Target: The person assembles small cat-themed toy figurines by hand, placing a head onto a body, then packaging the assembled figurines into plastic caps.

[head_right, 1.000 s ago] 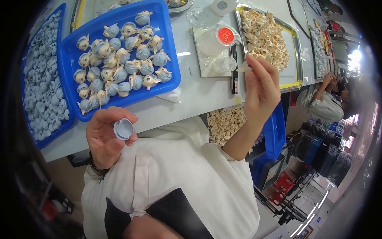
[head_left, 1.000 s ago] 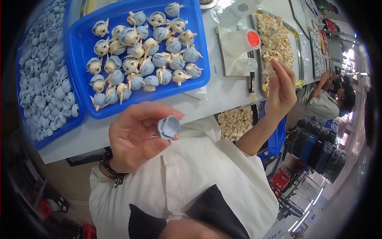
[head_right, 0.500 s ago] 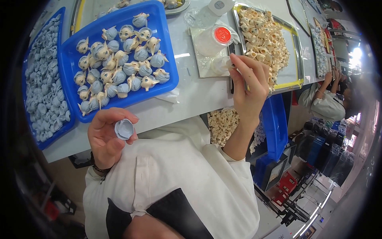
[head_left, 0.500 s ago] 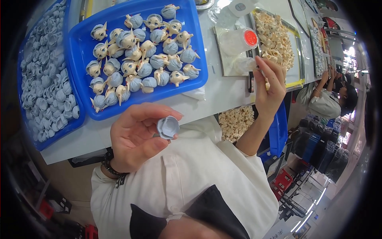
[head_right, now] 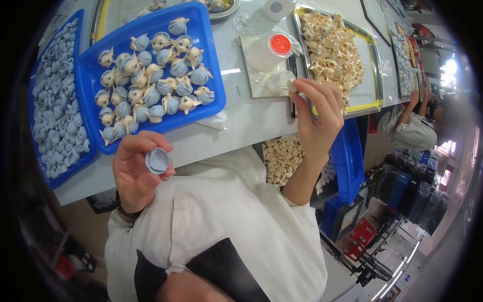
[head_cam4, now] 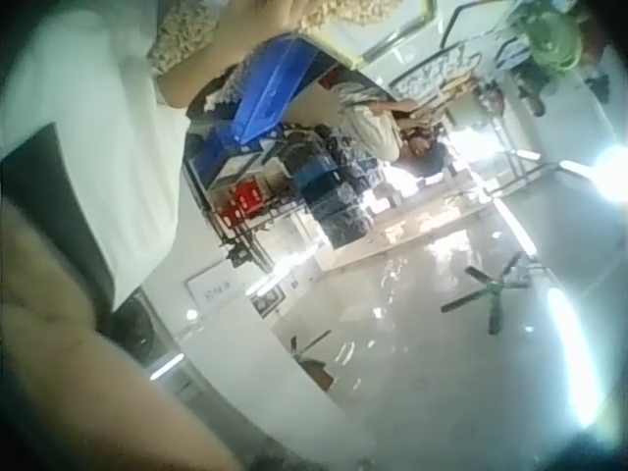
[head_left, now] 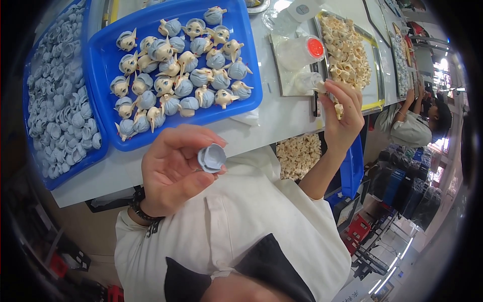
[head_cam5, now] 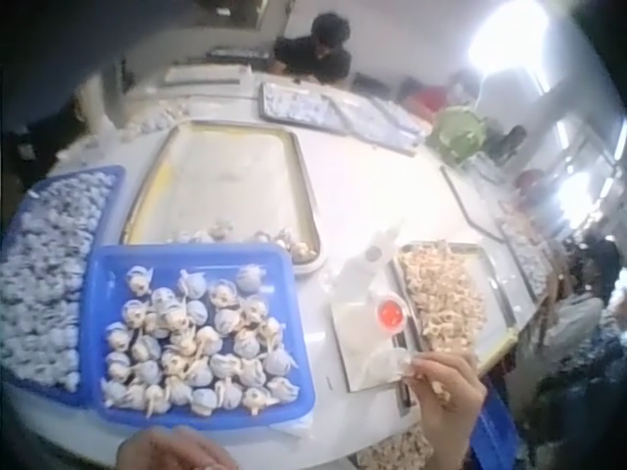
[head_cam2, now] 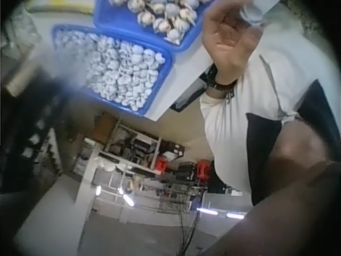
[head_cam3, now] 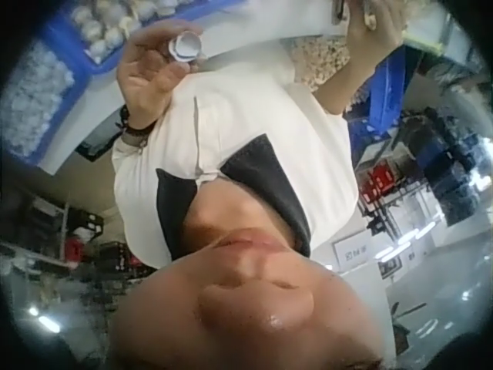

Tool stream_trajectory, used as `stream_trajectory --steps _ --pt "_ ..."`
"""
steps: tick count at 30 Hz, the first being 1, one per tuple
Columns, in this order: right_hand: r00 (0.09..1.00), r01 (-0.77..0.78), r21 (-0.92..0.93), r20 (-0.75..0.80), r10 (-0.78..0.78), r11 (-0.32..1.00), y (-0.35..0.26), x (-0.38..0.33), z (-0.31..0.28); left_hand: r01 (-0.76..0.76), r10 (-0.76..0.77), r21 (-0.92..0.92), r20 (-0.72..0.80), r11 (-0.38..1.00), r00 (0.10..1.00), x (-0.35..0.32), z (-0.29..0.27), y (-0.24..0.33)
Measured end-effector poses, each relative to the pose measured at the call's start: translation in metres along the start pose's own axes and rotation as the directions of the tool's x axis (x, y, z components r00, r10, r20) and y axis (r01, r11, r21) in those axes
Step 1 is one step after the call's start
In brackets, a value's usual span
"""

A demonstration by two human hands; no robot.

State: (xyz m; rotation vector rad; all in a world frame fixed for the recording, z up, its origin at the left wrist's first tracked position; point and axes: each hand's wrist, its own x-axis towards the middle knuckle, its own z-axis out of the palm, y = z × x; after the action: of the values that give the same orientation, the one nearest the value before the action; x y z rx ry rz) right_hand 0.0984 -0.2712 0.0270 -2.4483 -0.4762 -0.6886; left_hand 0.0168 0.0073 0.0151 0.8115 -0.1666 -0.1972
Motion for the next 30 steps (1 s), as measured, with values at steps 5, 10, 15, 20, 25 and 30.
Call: stream_trajectory --steps 5,10,15,20,25,30 --pt "0.992 0.022 0.135 -0.128 -0.004 0.991 -0.013 -0.005 0.001 0.007 -0.008 0.03 0.023 1.0 1.0 0.0 -0.003 -0.002" --pt "0.999 -0.038 0.933 0.044 -0.009 0.358 -0.072 -0.011 0.027 0.065 -0.061 0.048 -0.089 0.997 0.994 0.002 0.008 0.006" --pt "0.982 -0.189 0.972 0.19 0.006 0.138 -0.091 -0.011 0.047 0.023 -0.018 0.095 -0.048 0.995 0.999 0.001 0.004 0.004" --pt "0.955 -0.295 0.955 0.295 0.004 0.04 -0.1 -0.012 0.049 -0.049 0.052 0.138 -0.016 0.989 0.999 0.001 0.002 0.005" --pt "0.923 -0.385 0.922 0.384 -0.021 -0.031 -0.102 -0.013 0.052 -0.053 0.054 0.133 -0.002 0.99 0.999 -0.001 0.003 0.005" --pt "0.907 -0.42 0.907 0.42 -0.011 -0.016 -0.106 -0.012 0.05 -0.036 0.035 0.1 0.015 0.994 0.999 -0.002 0.001 0.004"
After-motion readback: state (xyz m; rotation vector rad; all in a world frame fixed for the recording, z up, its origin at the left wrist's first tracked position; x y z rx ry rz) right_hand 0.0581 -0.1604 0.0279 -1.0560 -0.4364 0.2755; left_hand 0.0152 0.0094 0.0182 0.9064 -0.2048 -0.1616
